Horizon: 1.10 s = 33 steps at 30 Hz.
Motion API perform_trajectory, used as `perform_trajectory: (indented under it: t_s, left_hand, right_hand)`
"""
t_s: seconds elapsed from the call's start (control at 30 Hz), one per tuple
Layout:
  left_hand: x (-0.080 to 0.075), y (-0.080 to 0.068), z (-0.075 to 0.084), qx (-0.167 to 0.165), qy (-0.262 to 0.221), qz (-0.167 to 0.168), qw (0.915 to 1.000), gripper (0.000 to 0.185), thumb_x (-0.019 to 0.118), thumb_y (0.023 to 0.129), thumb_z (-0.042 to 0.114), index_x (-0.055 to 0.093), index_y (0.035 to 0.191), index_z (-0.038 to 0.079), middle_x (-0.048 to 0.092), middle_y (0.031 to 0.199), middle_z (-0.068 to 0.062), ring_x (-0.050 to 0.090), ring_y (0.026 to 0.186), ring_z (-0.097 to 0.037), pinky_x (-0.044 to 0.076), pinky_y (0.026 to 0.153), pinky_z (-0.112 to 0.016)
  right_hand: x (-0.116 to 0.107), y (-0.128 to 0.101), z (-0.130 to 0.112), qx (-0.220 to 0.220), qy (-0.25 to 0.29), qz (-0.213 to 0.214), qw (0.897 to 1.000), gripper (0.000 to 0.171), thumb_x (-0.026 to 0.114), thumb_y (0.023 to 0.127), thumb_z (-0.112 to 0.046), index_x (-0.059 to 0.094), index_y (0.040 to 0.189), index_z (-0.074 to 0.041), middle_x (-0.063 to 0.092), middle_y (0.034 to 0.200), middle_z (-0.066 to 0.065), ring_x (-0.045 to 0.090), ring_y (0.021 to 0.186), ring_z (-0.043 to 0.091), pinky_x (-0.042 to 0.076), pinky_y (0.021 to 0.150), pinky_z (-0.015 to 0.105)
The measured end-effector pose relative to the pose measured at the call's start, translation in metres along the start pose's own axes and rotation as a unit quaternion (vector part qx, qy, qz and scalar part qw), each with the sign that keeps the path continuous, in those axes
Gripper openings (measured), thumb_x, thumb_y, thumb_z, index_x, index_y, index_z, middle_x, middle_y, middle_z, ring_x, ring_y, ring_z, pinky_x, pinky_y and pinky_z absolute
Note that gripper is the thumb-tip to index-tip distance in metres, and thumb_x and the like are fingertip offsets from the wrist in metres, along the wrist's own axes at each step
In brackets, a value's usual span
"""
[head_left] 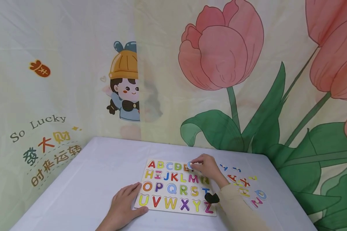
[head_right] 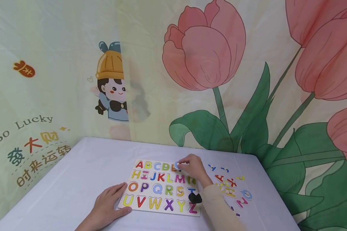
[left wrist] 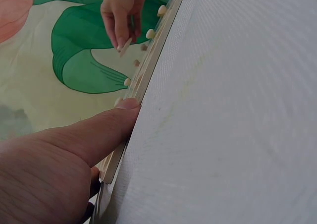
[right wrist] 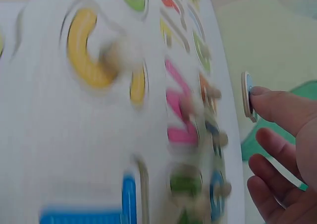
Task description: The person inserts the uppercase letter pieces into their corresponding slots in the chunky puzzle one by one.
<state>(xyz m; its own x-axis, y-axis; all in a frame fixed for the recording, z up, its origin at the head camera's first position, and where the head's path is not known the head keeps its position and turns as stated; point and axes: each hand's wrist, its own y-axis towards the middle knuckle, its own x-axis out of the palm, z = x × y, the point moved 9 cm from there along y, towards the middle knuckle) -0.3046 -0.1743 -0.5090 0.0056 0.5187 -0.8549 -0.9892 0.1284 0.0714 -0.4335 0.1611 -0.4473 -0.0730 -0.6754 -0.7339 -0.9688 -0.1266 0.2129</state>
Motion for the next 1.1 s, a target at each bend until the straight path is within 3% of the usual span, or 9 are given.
perform_trajectory:
  t_s: [0.23, 0.43, 0.73, 1.1]
  left_hand:
    - [0.001, 0.000, -0.002, -0.003, 0.002, -0.004, 1.0000, 0.106, 0.085, 0.077, 0.066, 0.048, 0.161, 0.012, 0.047, 0.163, -0.008, 0.038, 0.146, -0.037, 0.028, 0.121, -0.069]
    - [0.000, -0.002, -0.002, 0.002, -0.001, 0.000, 1.0000, 0.106, 0.086, 0.077, 0.065, 0.049, 0.161, 0.012, 0.048, 0.162, -0.007, 0.039, 0.146, -0.037, 0.029, 0.121, -0.069]
    - [0.000, -0.003, 0.000, 0.009, 0.001, 0.003, 1.0000, 0.103, 0.086, 0.078, 0.063, 0.049, 0.160, 0.012, 0.049, 0.161, -0.007, 0.040, 0.146, -0.036, 0.031, 0.120, -0.066]
    - [0.001, 0.001, -0.001, 0.003, 0.004, -0.004, 1.0000, 0.106, 0.085, 0.078, 0.066, 0.048, 0.161, 0.012, 0.048, 0.162, -0.008, 0.039, 0.146, -0.038, 0.029, 0.120, -0.068]
  right_hand:
    - [0.036, 0.010, -0.032, -0.012, 0.019, -0.015, 1.000, 0.011, 0.085, 0.092, -0.025, 0.087, 0.102, -0.018, 0.065, 0.096, -0.003, 0.058, 0.094, 0.016, 0.057, 0.079, 0.031]
    - [0.057, 0.017, -0.048, -0.007, 0.019, -0.020, 1.000, 0.011, 0.084, 0.093, -0.025, 0.087, 0.100, -0.017, 0.065, 0.096, -0.002, 0.057, 0.094, 0.017, 0.053, 0.083, 0.034]
    - [0.079, 0.021, -0.050, 0.021, 0.030, -0.006, 0.999, 0.008, 0.085, 0.093, -0.023, 0.086, 0.097, -0.016, 0.063, 0.097, -0.001, 0.054, 0.092, 0.017, 0.049, 0.078, 0.033]
    - [0.086, 0.021, -0.046, 0.036, 0.026, 0.006, 0.999, 0.009, 0.086, 0.092, -0.025, 0.086, 0.097, -0.018, 0.064, 0.102, -0.001, 0.055, 0.100, 0.019, 0.053, 0.083, 0.035]
